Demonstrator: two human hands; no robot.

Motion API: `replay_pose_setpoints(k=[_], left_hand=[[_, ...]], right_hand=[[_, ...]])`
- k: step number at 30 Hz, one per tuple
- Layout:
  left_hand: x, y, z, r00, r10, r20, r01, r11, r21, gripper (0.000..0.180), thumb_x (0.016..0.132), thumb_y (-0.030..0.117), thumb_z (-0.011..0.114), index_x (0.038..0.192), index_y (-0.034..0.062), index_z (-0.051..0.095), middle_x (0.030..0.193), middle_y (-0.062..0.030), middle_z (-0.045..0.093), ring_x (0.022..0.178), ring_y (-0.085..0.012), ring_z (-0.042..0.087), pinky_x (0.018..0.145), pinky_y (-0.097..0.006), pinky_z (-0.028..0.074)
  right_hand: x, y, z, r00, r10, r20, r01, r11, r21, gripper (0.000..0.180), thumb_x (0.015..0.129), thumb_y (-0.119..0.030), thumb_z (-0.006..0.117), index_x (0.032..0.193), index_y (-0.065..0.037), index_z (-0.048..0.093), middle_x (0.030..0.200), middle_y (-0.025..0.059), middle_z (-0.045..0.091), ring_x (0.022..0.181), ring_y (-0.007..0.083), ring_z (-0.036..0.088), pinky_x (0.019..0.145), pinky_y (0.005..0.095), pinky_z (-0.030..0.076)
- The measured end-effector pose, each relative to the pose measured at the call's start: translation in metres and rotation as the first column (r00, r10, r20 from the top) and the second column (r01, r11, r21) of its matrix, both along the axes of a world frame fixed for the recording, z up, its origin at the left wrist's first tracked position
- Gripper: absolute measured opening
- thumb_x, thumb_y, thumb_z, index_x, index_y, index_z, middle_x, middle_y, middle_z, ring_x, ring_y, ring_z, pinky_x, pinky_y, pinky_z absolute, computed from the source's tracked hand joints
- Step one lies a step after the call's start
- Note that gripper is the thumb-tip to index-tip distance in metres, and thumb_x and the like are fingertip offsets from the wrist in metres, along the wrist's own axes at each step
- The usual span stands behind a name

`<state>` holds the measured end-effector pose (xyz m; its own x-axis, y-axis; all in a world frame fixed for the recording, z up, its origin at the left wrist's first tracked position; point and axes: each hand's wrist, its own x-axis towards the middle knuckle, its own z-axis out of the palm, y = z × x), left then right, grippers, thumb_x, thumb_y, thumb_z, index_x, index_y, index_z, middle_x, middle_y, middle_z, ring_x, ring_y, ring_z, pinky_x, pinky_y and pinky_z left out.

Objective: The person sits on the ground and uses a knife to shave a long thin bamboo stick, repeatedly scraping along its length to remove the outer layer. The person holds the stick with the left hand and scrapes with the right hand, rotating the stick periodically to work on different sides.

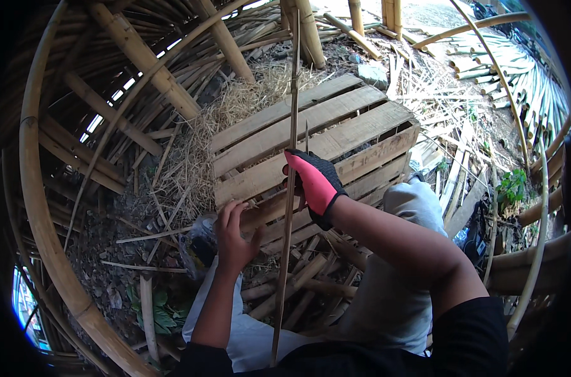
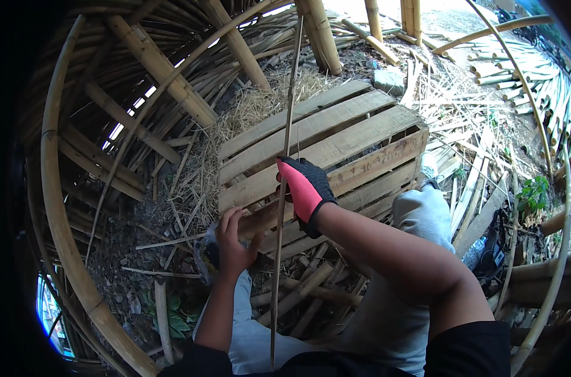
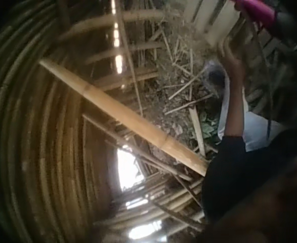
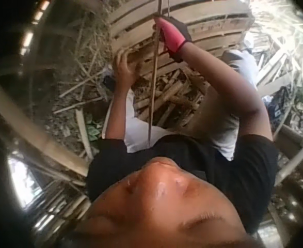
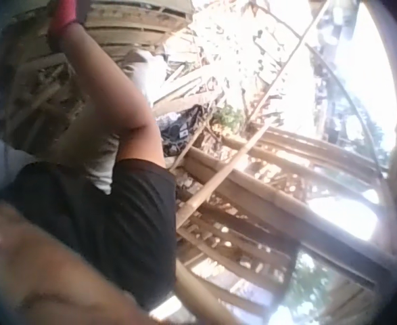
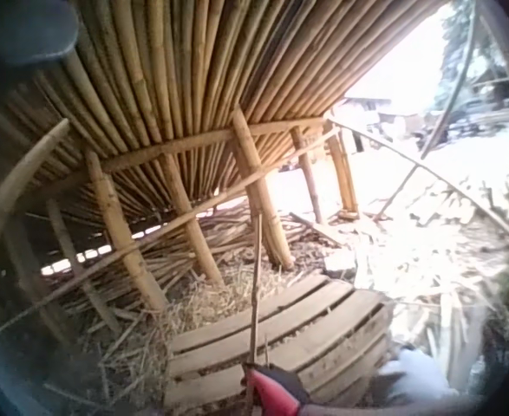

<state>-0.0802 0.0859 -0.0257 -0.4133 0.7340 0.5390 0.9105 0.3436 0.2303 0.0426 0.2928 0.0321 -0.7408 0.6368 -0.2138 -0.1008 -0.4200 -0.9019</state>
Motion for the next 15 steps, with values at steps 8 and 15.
replay_pose_setpoints(k=[8,15], left_hand=[[-0.028,0.045,-0.028,0.933,0.197,-0.302,-0.184,0.980,0.073,0.082,0.087,0.078,0.053,0.139,0.0143,0.058,0.152,-0.0069,0.050,0.134,-0.0287,0.049,0.110,-0.054,0.023],[-0.077,0.078,0.016,0.963,0.195,-0.188,-0.215,0.972,-0.094,0.088,0.079,0.083,0.056,0.142,0.0206,0.058,0.141,-0.0008,0.060,0.128,-0.0260,0.052,0.108,-0.055,0.025]], right_hand=[[0.003,0.015,-0.006,0.999,0.053,0.000,-0.053,0.997,0.057,0.048,0.094,-0.055,0.063,0.105,-0.008,0.062,0.093,0.0036,0.063,0.078,0.0160,0.063,0.047,0.0310,0.046],[0.019,0.022,-0.001,0.996,0.093,-0.015,-0.091,0.992,0.087,0.054,0.091,-0.061,0.063,0.103,-0.008,0.061,0.092,0.0071,0.062,0.073,0.0155,0.057,0.046,0.0312,0.046]])
